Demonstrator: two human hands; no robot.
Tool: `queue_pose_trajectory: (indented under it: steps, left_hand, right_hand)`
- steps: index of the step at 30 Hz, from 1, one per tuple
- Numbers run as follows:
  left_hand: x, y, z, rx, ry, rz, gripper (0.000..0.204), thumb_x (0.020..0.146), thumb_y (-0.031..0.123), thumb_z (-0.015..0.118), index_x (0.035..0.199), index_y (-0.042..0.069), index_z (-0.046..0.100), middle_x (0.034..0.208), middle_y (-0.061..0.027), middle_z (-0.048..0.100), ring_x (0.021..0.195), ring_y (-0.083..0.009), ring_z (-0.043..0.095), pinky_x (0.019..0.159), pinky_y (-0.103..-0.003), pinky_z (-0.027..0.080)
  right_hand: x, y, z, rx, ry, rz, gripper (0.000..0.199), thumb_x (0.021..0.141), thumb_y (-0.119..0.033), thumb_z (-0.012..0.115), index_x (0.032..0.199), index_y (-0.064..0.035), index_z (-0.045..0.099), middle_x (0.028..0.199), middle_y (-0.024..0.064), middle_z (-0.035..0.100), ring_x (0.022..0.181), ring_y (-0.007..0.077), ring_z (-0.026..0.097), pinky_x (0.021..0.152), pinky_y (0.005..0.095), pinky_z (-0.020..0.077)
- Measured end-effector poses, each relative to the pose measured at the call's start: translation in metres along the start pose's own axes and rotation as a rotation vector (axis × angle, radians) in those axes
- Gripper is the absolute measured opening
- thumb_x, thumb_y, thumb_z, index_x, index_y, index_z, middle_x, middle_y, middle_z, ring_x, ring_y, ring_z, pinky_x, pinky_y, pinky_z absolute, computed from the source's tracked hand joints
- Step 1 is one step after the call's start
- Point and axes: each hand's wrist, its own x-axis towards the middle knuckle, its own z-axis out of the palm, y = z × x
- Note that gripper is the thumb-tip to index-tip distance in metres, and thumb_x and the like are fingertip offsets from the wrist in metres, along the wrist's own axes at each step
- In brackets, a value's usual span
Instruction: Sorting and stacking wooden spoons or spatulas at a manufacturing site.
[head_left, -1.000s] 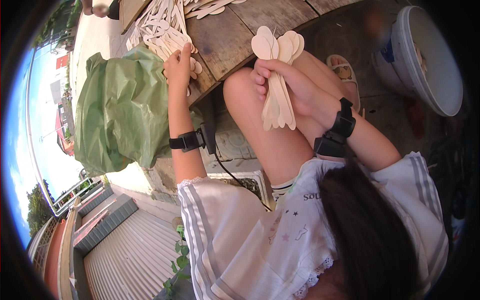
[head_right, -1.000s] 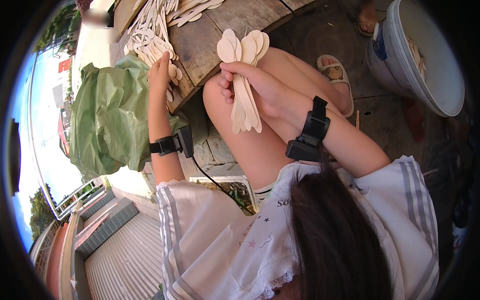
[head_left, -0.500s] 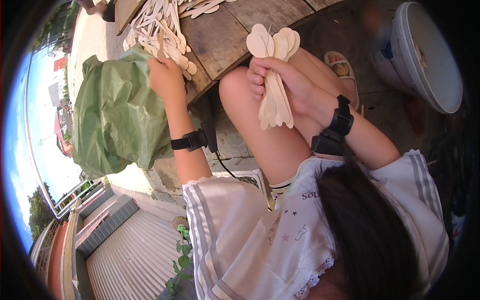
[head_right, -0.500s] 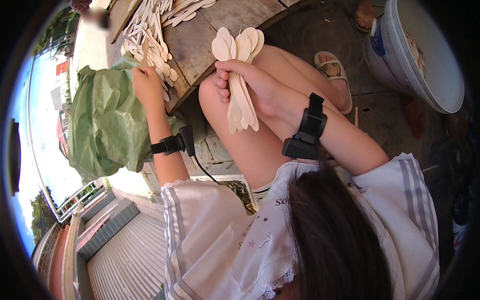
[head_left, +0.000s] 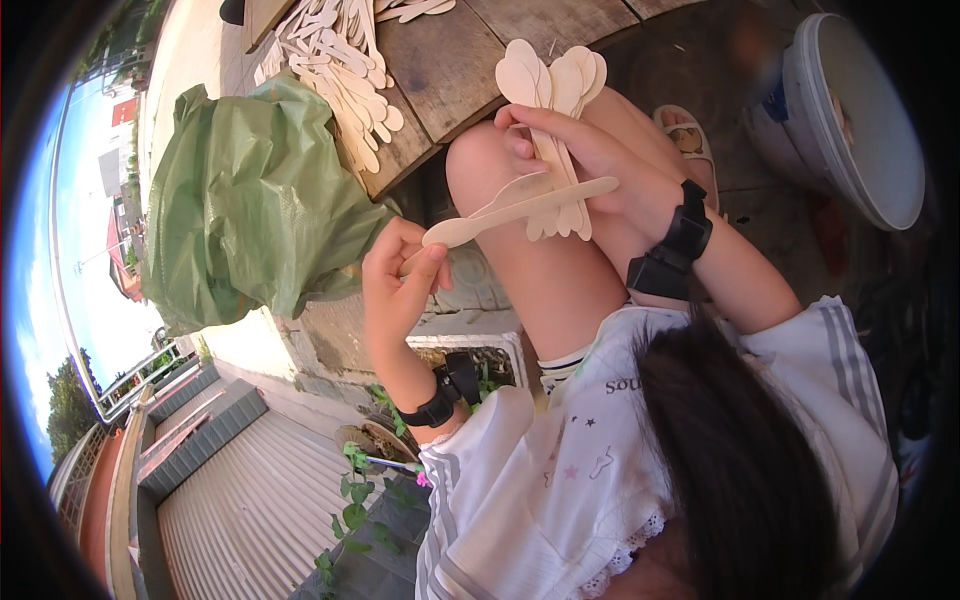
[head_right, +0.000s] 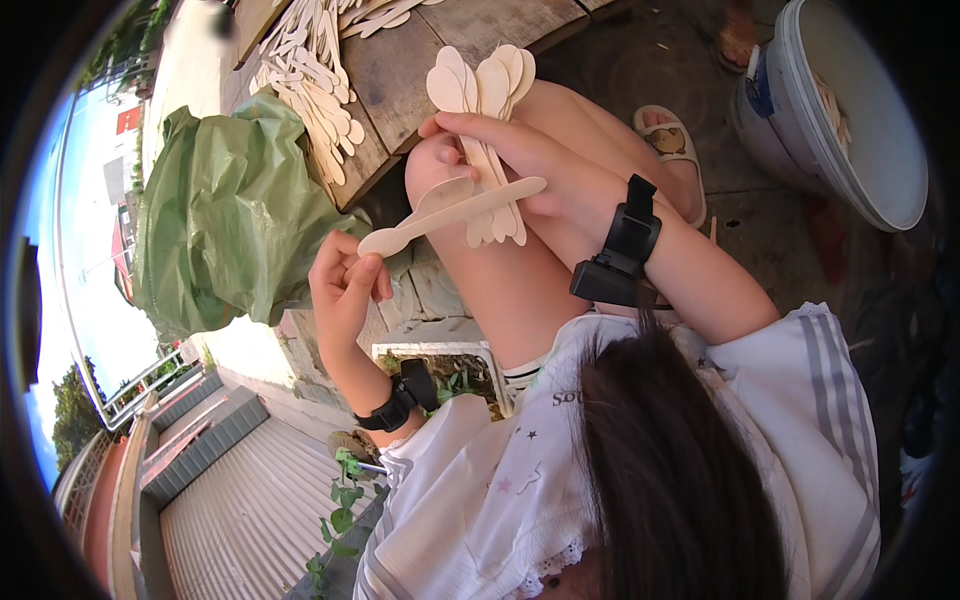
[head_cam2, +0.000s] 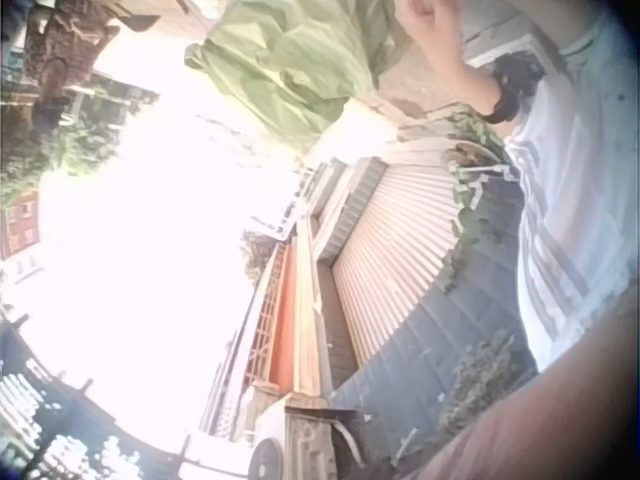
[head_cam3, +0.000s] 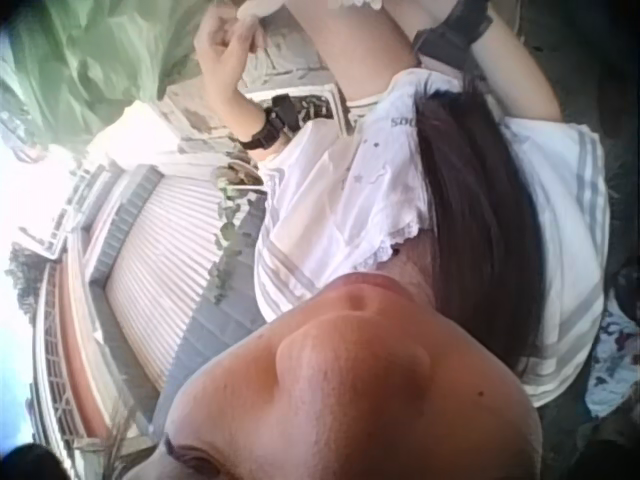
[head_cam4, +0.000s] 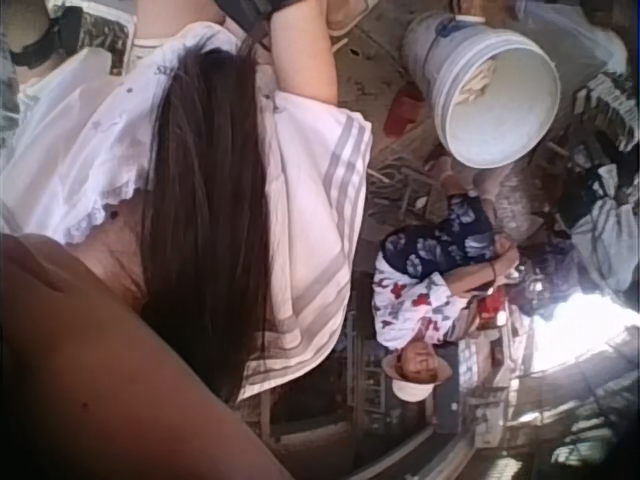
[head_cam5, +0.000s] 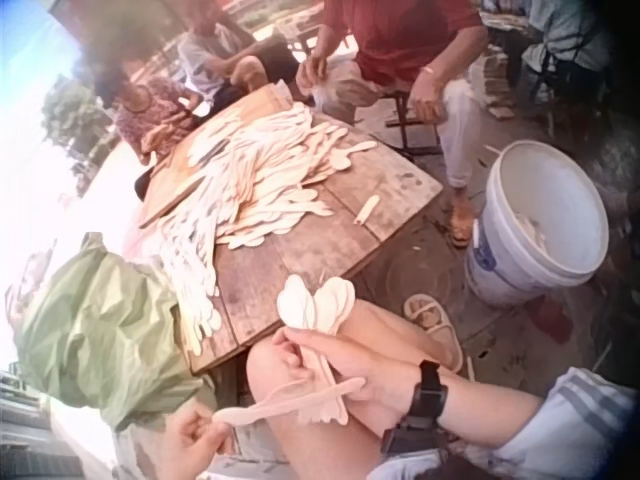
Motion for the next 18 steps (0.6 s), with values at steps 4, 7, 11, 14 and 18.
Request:
queue_pose_trajectory:
  steps: [4,7,11,14,18]
  left_hand:
    - [-0.004,-0.004,0.0,-0.105,0.093,-0.036,0.015,0.1,0.015,0.047,0.09,0.007,0.039,0.058,-0.0057,0.056,0.043,-0.0049,0.039,0.042,-0.017,0.031]
    - [0.0,-0.012,0.017,-0.169,0.145,-0.025,0.015,0.103,0.018,0.038,0.092,0.008,0.035,0.059,-0.0068,0.056,0.042,-0.0061,0.039,0.041,-0.018,0.032]
    - [0.006,-0.03,0.053,-0.339,-0.007,-0.025,0.022,0.103,0.028,0.037,0.097,0.007,0.037,0.058,-0.0071,0.054,0.042,-0.0092,0.043,0.04,-0.02,0.032]
    - [0.005,-0.028,0.088,-0.553,-0.114,-0.053,0.026,0.103,0.031,0.036,0.107,0.005,0.038,0.062,-0.0098,0.058,0.045,-0.0121,0.047,0.043,-0.021,0.035]
    - [0.003,-0.037,0.102,-0.683,-0.205,-0.04,0.038,0.102,0.039,0.034,0.119,0.005,0.04,0.073,-0.0133,0.063,0.052,-0.0186,0.056,0.048,-0.025,0.042]
  right_hand:
    - [-0.006,0.001,0.012,-0.322,-0.044,0.023,0.029,0.096,-0.029,0.054,0.112,-0.0051,0.057,0.08,-0.0032,0.052,0.057,0.0011,0.043,0.051,0.0173,0.0354]
    - [-0.009,0.003,0.023,-0.334,-0.064,0.051,0.033,0.096,-0.029,0.054,0.119,-0.0051,0.055,0.081,-0.0036,0.052,0.057,0.0004,0.041,0.05,0.0161,0.0332]
    - [-0.011,0.004,0.013,-0.333,-0.098,0.034,0.047,0.095,-0.031,0.056,0.131,-0.0013,0.05,0.068,-0.0055,0.046,0.05,0.001,0.035,0.05,0.0155,0.0357]
    - [-0.015,0.002,0.016,-0.354,-0.119,0.035,0.046,0.094,-0.033,0.059,0.128,-0.0014,0.054,0.059,-0.0071,0.043,0.049,0.0006,0.037,0.049,0.0156,0.036]
    - [-0.019,-0.002,0.022,-0.369,-0.128,0.102,0.041,0.095,-0.033,0.058,0.12,0.0001,0.058,0.056,-0.0075,0.042,0.051,0.0013,0.044,0.048,0.0166,0.0382]
